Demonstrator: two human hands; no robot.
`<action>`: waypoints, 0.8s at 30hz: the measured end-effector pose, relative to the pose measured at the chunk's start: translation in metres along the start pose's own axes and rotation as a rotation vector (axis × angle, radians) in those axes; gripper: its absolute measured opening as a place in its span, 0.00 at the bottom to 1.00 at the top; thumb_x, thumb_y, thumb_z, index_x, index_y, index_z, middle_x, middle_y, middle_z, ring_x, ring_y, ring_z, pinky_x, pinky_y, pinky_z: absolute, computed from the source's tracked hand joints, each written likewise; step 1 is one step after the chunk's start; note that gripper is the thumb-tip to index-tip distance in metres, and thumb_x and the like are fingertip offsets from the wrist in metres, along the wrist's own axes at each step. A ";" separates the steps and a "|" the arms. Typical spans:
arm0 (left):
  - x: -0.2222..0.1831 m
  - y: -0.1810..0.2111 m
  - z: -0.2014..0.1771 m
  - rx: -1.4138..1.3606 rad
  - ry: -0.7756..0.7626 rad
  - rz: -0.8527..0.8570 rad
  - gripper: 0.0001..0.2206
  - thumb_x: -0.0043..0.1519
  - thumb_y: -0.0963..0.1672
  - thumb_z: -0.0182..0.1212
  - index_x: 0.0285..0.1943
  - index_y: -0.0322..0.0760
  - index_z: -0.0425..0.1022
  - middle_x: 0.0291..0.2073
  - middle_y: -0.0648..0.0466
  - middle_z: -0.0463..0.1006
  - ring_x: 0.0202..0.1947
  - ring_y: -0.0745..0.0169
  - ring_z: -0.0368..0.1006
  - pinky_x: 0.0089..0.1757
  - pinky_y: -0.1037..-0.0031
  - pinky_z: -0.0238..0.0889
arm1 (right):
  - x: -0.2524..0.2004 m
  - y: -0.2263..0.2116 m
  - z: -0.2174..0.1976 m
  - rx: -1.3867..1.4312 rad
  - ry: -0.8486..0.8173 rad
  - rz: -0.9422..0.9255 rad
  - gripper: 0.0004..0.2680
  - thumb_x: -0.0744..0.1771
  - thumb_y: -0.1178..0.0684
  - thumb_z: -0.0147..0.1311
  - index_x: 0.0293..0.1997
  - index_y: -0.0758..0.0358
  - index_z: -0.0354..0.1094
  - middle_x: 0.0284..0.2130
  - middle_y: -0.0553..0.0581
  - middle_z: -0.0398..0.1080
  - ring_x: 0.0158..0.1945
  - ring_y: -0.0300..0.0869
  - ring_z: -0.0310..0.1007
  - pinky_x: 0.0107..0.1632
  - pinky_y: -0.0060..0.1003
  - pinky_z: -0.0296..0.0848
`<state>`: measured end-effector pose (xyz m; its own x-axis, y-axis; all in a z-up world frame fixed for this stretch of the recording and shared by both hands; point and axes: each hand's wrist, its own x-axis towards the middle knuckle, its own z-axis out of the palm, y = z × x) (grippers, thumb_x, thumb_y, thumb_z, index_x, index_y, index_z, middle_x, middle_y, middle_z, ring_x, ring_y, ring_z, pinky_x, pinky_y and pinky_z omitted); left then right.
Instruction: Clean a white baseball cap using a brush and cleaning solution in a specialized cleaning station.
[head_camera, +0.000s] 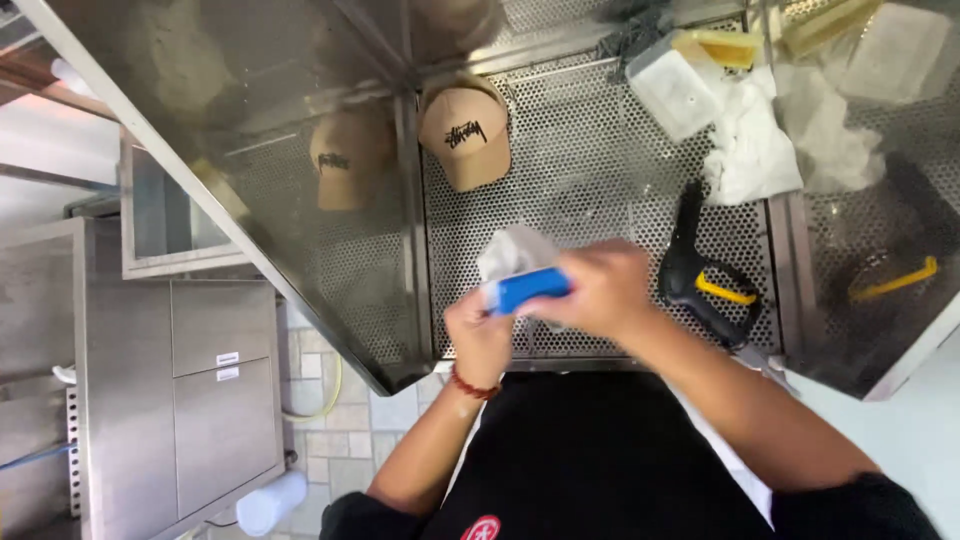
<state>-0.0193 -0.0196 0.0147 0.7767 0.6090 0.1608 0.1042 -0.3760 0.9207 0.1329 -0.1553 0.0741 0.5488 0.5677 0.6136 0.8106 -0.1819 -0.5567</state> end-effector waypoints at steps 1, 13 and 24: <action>0.002 0.004 -0.001 0.000 -0.005 -0.005 0.05 0.58 0.35 0.65 0.41 0.28 0.81 0.31 0.51 0.83 0.32 0.69 0.78 0.36 0.78 0.70 | 0.001 0.001 0.004 0.000 -0.002 0.007 0.23 0.55 0.27 0.69 0.18 0.55 0.63 0.11 0.51 0.63 0.15 0.45 0.67 0.22 0.42 0.66; 0.009 -0.002 -0.018 -0.332 0.085 -0.141 0.05 0.61 0.34 0.65 0.44 0.24 0.80 0.35 0.53 0.82 0.36 0.71 0.75 0.40 0.80 0.69 | -0.056 0.031 0.020 0.055 -0.076 0.200 0.21 0.58 0.33 0.69 0.21 0.60 0.62 0.16 0.56 0.66 0.19 0.50 0.68 0.24 0.44 0.64; 0.016 -0.014 -0.015 -0.553 0.095 -0.133 0.03 0.63 0.35 0.62 0.43 0.26 0.75 0.37 0.51 0.82 0.37 0.69 0.76 0.43 0.78 0.71 | 0.001 -0.028 0.016 0.086 0.016 0.194 0.23 0.54 0.33 0.71 0.16 0.60 0.57 0.12 0.54 0.62 0.15 0.48 0.65 0.22 0.43 0.62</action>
<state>-0.0176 0.0064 0.0097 0.7172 0.6958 0.0383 -0.1629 0.1139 0.9801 0.1077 -0.1368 0.0813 0.6969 0.5158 0.4983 0.6689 -0.2169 -0.7110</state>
